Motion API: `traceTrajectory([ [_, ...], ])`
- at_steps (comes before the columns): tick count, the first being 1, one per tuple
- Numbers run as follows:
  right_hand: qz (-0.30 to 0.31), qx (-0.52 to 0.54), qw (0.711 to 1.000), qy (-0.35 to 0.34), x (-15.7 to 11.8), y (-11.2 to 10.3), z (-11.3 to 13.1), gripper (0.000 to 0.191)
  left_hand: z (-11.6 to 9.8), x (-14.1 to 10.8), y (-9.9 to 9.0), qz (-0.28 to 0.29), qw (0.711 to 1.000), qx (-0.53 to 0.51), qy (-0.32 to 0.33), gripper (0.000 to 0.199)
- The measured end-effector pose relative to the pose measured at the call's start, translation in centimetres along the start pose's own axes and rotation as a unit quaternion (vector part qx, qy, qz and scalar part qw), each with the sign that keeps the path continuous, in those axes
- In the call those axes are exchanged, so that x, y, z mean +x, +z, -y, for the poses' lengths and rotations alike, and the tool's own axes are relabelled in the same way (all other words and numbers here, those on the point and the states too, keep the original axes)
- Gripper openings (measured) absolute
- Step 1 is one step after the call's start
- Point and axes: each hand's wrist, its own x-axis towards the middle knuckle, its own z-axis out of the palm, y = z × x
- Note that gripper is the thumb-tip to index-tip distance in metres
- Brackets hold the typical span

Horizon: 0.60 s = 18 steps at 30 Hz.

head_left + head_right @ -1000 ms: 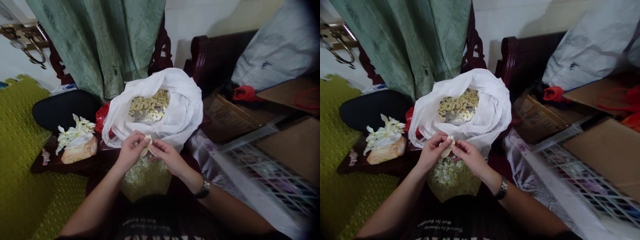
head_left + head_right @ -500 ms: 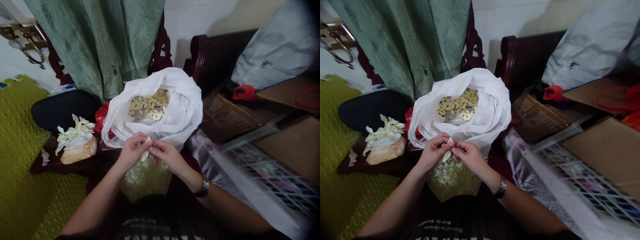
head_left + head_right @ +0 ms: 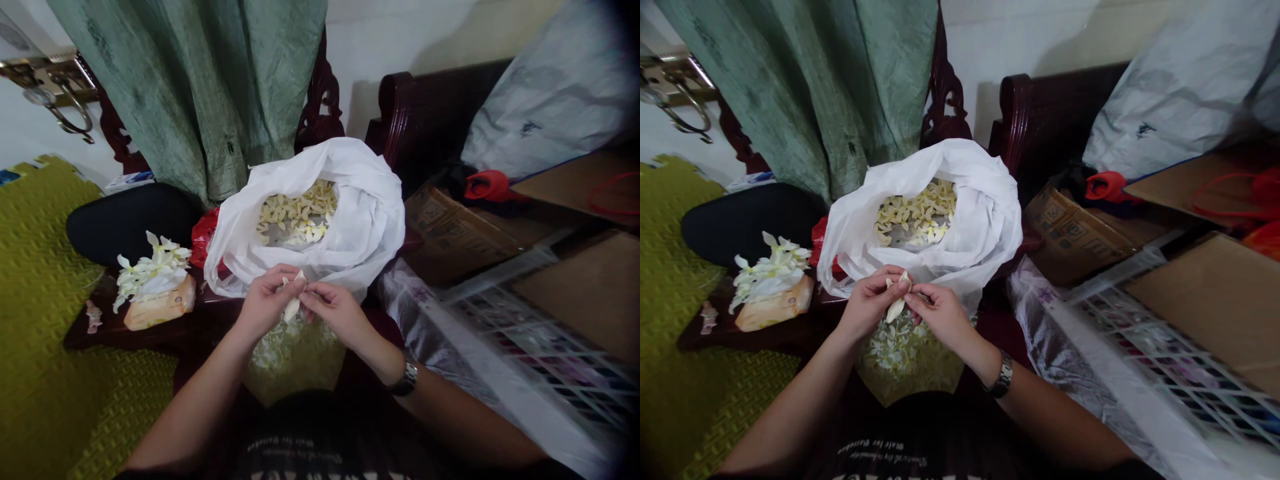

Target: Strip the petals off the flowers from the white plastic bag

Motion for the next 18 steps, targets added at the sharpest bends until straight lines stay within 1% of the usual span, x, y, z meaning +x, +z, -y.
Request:
traceTrajectory([
  [2, 0.001, -0.014, 1.000, -0.004, 0.0, 0.0, 0.1, 0.031, 0.1, -0.1, 0.1, -0.001, 1.000, -0.006, 0.002, 0.020],
  [4, 0.004, -0.028, 1.000, -0.009, -0.1, 0.1, 0.3, 0.030, 0.6, -0.1, 0.4, -0.029, 0.999, -0.041, -0.001, 0.019],
  [6, 0.009, -0.040, 0.999, -0.009, -0.2, 0.2, 0.4, 0.029, 1.1, -0.2, 0.7, -0.052, 0.995, -0.084, -0.011, 0.026],
  [8, 0.008, -0.045, 0.999, -0.007, -0.3, 0.3, 0.5, 0.030, 1.5, -0.1, 1.0, -0.065, 0.992, -0.105, -0.015, 0.032],
  [9, 0.006, -0.046, 0.999, -0.009, -0.4, 0.4, 0.5, 0.030, 1.5, -0.1, 1.0, -0.069, 0.992, -0.101, -0.012, 0.032],
  [11, 0.001, -0.048, 0.999, -0.020, -0.4, 0.3, 0.6, 0.031, 1.4, 0.0, 0.9, -0.070, 0.995, -0.074, 0.000, 0.026],
  [14, 0.006, -0.060, 0.998, -0.033, -0.3, 0.3, 0.8, 0.033, 0.9, 0.0, 0.7, -0.045, 0.998, -0.035, 0.004, 0.019],
  [16, 0.010, -0.067, 0.997, -0.031, -0.2, 0.3, 0.8, 0.033, 0.7, 0.0, 0.6, -0.032, 0.999, -0.024, 0.001, 0.020],
  [18, 0.009, -0.068, 0.997, -0.029, -0.3, 0.3, 0.6, 0.034, 0.8, -0.1, 0.7, -0.038, 0.999, -0.027, 0.007, 0.023],
])
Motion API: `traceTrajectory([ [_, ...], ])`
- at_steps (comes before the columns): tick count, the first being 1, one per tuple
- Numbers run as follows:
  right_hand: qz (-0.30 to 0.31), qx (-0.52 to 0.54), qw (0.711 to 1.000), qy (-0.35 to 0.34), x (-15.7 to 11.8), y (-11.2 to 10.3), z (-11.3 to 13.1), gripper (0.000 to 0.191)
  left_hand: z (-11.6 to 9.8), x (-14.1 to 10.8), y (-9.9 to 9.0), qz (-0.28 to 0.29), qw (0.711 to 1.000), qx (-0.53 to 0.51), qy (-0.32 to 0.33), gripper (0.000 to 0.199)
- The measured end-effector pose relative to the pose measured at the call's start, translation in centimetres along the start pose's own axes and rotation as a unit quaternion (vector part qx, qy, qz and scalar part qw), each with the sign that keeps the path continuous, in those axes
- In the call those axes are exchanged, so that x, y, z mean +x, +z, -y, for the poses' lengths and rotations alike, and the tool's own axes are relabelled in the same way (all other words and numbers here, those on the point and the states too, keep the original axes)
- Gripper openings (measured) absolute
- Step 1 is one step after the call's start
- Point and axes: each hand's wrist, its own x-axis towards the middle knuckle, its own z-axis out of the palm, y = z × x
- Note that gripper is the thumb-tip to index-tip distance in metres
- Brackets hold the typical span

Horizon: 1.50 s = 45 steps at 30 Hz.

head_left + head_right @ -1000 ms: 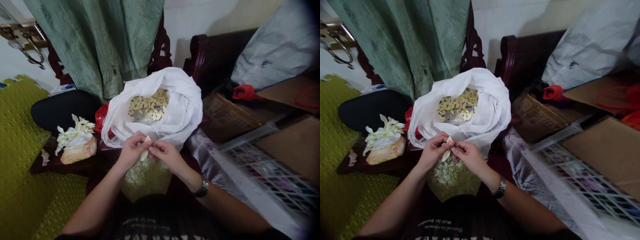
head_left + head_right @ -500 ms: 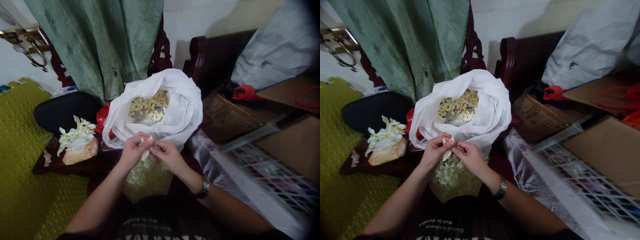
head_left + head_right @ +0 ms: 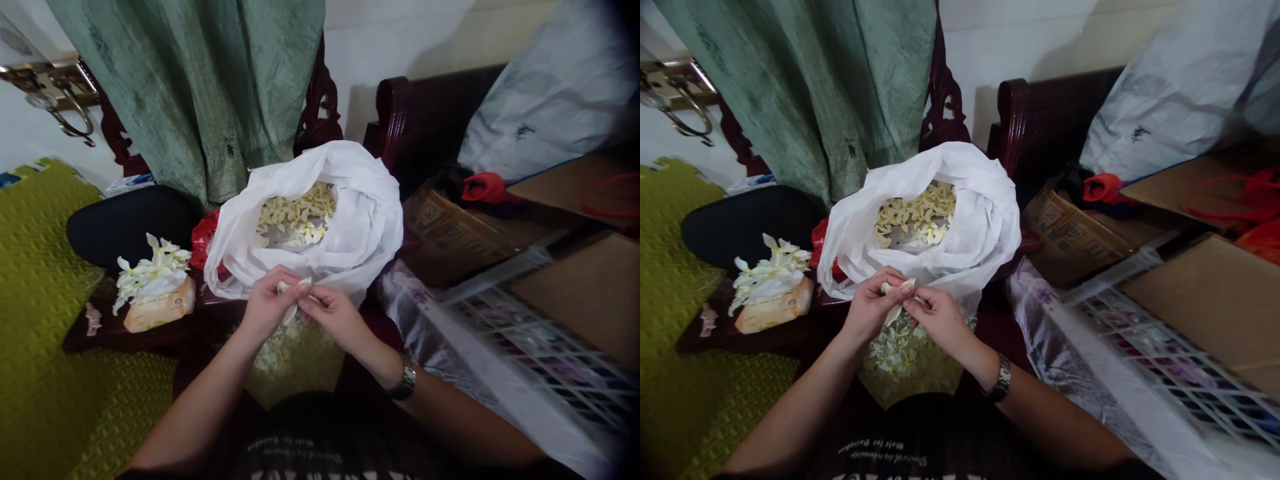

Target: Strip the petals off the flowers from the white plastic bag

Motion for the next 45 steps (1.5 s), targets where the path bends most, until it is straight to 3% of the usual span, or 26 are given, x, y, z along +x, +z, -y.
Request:
traceTrajectory([
  [4, -0.016, 0.016, 1.000, 0.000, -0.1, 0.2, -0.4, 0.036, 0.3, 0.0, 0.4, -0.032, 0.999, -0.022, 0.010, 0.030],
  [6, -0.021, 0.020, 1.000, -0.003, -0.1, 0.0, -0.4, 0.034, 0.2, 0.0, 0.3, -0.034, 0.999, -0.017, 0.010, 0.024],
  [11, -0.005, -0.005, 1.000, -0.010, -0.1, -0.4, 0.1, 0.031, -0.5, 0.1, -0.2, 0.024, 0.999, 0.031, 0.005, 0.016],
  [15, -0.008, -0.002, 1.000, -0.013, -0.1, -0.2, 0.1, 0.032, -0.4, 0.1, 0.2, -0.025, 0.999, 0.024, 0.019, 0.028],
  [17, -0.017, -0.003, 1.000, -0.019, -0.1, -0.2, 0.0, 0.034, -0.2, 0.0, 0.5, -0.041, 0.999, -0.016, -0.005, 0.032],
  [21, -0.058, 0.034, 0.997, -0.022, 0.0, -0.4, -0.2, 0.034, 0.1, -0.2, 0.4, -0.014, 0.994, -0.077, -0.081, 0.037],
  [26, -0.082, 0.080, 0.993, 0.001, 0.0, -0.5, -0.3, 0.030, 0.2, -0.2, -0.5, -0.027, 0.999, -0.015, -0.008, 0.018],
  [31, -0.106, 0.091, 0.990, -0.016, 0.0, -0.1, -0.6, 0.025, 0.3, -0.3, -0.1, -0.030, 0.995, -0.074, -0.058, 0.029],
  [37, -0.099, 0.088, 0.991, -0.029, 0.1, 0.0, -0.8, 0.026, 0.0, -0.4, 0.2, -0.025, 0.993, -0.064, -0.096, 0.030],
  [41, -0.103, 0.107, 0.989, -0.008, 0.2, 0.0, -1.1, 0.030, -0.3, -0.3, -0.2, -0.001, 1.000, 0.002, -0.029, 0.023],
  [45, -0.121, 0.120, 0.985, 0.007, 0.0, 0.3, -1.1, 0.030, -0.2, -0.4, -0.2, -0.038, 0.999, 0.037, 0.002, 0.027],
])
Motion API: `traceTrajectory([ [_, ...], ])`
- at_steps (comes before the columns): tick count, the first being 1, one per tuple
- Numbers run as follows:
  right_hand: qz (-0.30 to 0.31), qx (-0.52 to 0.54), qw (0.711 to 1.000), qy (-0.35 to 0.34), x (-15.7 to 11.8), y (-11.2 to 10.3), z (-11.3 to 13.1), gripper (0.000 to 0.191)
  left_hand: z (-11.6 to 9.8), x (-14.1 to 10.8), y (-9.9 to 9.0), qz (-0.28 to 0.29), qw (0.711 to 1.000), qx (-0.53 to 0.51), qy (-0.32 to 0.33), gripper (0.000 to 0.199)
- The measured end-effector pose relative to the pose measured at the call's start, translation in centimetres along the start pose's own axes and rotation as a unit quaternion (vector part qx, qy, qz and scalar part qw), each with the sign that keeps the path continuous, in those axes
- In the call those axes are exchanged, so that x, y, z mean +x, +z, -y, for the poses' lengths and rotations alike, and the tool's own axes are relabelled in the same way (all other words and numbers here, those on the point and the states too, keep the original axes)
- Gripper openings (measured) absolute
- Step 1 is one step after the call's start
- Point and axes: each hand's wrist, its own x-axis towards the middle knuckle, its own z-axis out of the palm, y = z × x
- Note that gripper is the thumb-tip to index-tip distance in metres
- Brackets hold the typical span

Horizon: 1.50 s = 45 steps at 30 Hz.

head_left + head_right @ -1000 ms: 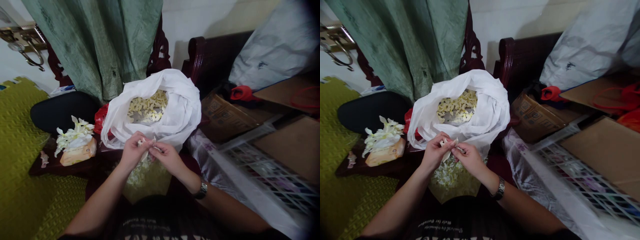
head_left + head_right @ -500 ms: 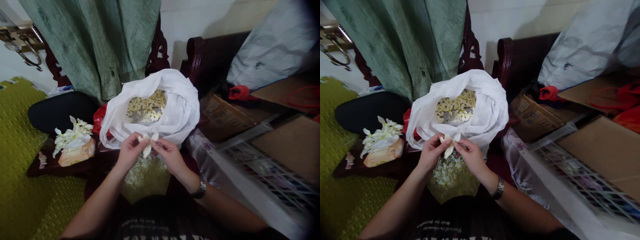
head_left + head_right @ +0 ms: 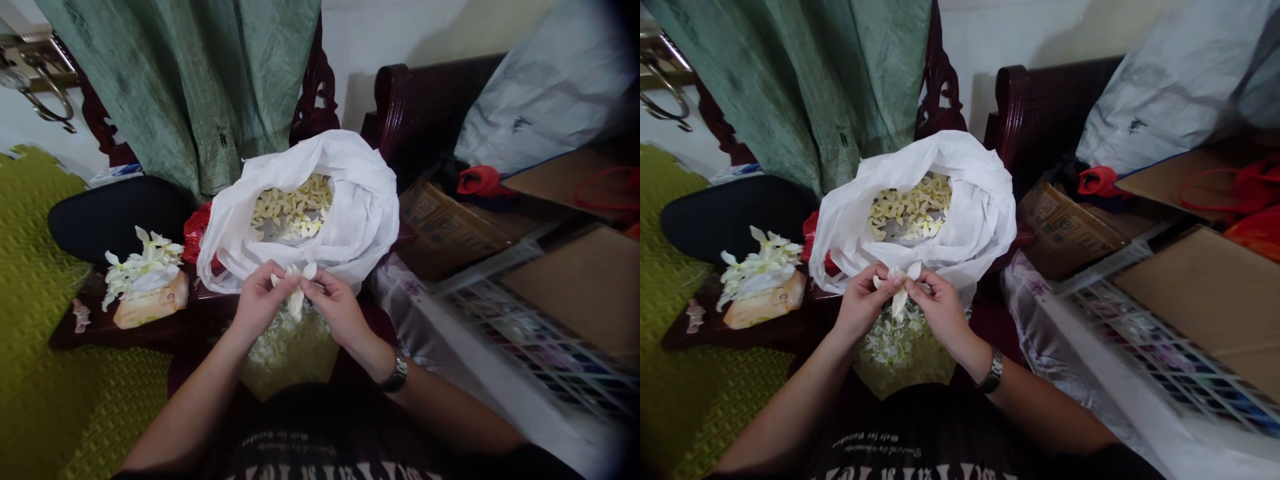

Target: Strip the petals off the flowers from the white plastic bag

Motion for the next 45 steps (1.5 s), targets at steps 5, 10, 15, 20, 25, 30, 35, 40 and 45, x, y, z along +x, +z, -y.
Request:
traceTrajectory([
  [5, -0.013, 0.021, 1.000, -0.016, -0.2, 0.4, 0.0, 0.029, 0.3, -0.3, 0.5, -0.013, 0.999, -0.026, -0.031, 0.038],
  [10, -0.106, 0.082, 0.990, -0.047, 0.9, -0.2, 0.6, 0.031, 0.9, -0.1, 0.1, -0.044, 0.989, -0.105, -0.095, 0.043],
  [15, -0.153, 0.082, 0.979, -0.106, 1.9, -2.5, 2.5, 0.027, 0.8, 0.2, -1.8, -0.084, 0.983, -0.129, -0.096, 0.043],
  [20, -0.062, 0.010, 0.997, -0.048, 1.5, -3.8, 3.3, 0.027, -0.2, -0.1, -3.2, -0.041, 0.990, -0.088, -0.102, 0.041],
  [25, 0.009, -0.034, 0.999, -0.038, 0.7, -3.1, 2.9, 0.025, -1.3, 0.0, -2.8, 0.005, 0.997, -0.029, -0.072, 0.039],
  [30, 0.022, -0.136, 0.987, -0.087, 0.1, -2.3, 3.3, 0.023, -2.2, 0.3, -1.9, 0.081, 0.990, -0.029, -0.112, 0.036],
  [35, 0.021, -0.235, 0.957, -0.167, -0.1, -1.8, 3.5, 0.020, -2.4, 0.1, -1.1, 0.121, 0.979, -0.077, -0.142, 0.031],
  [40, 0.019, -0.271, 0.931, -0.242, 0.0, -1.6, 3.2, 0.020, -2.2, -0.2, -0.6, 0.061, 0.987, -0.054, -0.135, 0.029],
  [45, -0.032, -0.159, 0.971, -0.176, 0.2, -2.5, 3.3, 0.013, -1.8, 0.0, -1.5, 0.010, 0.992, -0.051, -0.112, 0.031],
])
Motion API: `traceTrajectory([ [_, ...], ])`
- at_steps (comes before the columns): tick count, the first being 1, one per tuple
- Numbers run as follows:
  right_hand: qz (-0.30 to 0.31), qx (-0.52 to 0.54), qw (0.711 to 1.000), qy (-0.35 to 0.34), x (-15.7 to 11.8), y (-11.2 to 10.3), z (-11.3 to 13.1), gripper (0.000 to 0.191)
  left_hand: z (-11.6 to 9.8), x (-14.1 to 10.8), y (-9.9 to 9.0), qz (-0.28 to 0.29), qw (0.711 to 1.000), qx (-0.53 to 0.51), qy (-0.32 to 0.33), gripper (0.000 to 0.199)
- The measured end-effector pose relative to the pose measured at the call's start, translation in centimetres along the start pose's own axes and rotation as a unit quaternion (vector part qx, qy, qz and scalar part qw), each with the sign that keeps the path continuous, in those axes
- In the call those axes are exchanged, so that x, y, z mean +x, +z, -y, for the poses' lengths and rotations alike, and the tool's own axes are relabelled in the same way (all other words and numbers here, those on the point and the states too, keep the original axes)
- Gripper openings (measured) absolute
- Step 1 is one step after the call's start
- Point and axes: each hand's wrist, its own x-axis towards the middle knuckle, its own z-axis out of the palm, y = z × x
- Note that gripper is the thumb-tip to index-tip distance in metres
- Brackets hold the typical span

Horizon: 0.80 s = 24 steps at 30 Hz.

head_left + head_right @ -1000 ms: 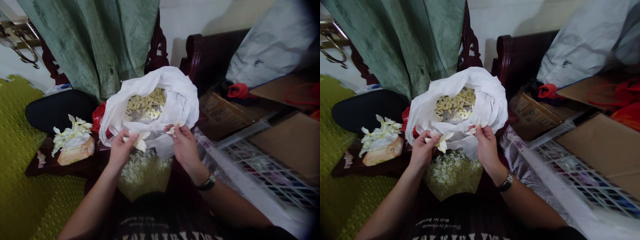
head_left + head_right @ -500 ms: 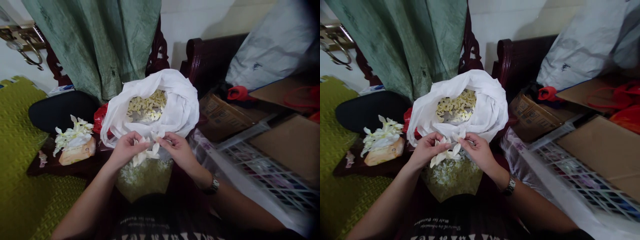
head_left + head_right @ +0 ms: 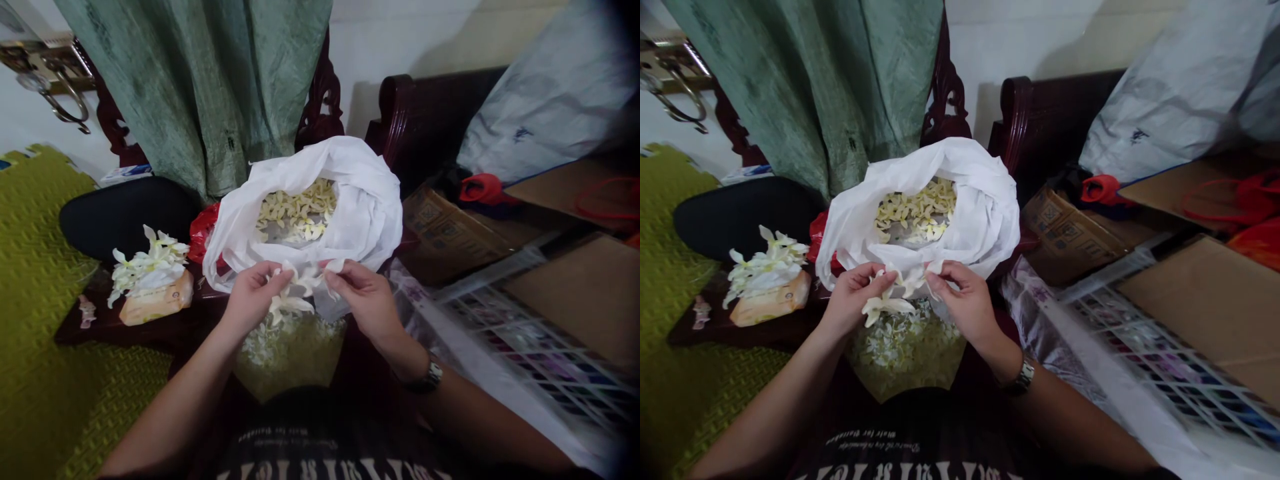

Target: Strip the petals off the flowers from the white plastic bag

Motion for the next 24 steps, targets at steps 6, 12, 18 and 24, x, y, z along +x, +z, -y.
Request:
traceTrajectory([
  [6, -0.102, 0.097, 0.989, 0.035, 0.9, -2.4, 0.1, 0.014, -0.5, 0.5, -2.3, -0.057, 0.998, 0.026, 0.024, 0.031],
  [12, 0.089, -0.063, 0.993, 0.054, 0.6, -3.9, 1.5, 0.024, -2.3, -0.1, -2.6, -0.014, 0.995, 0.091, 0.036, 0.028],
  [18, 0.108, -0.071, 0.991, -0.023, 0.4, -2.1, 3.0, 0.046, -3.2, -0.5, -1.6, 0.024, 0.996, 0.081, 0.032, 0.027],
  [24, 0.169, 0.011, 0.984, 0.053, -0.2, 1.4, 3.7, 0.033, -2.4, -0.6, -0.1, -0.007, 0.996, 0.049, 0.080, 0.033],
])
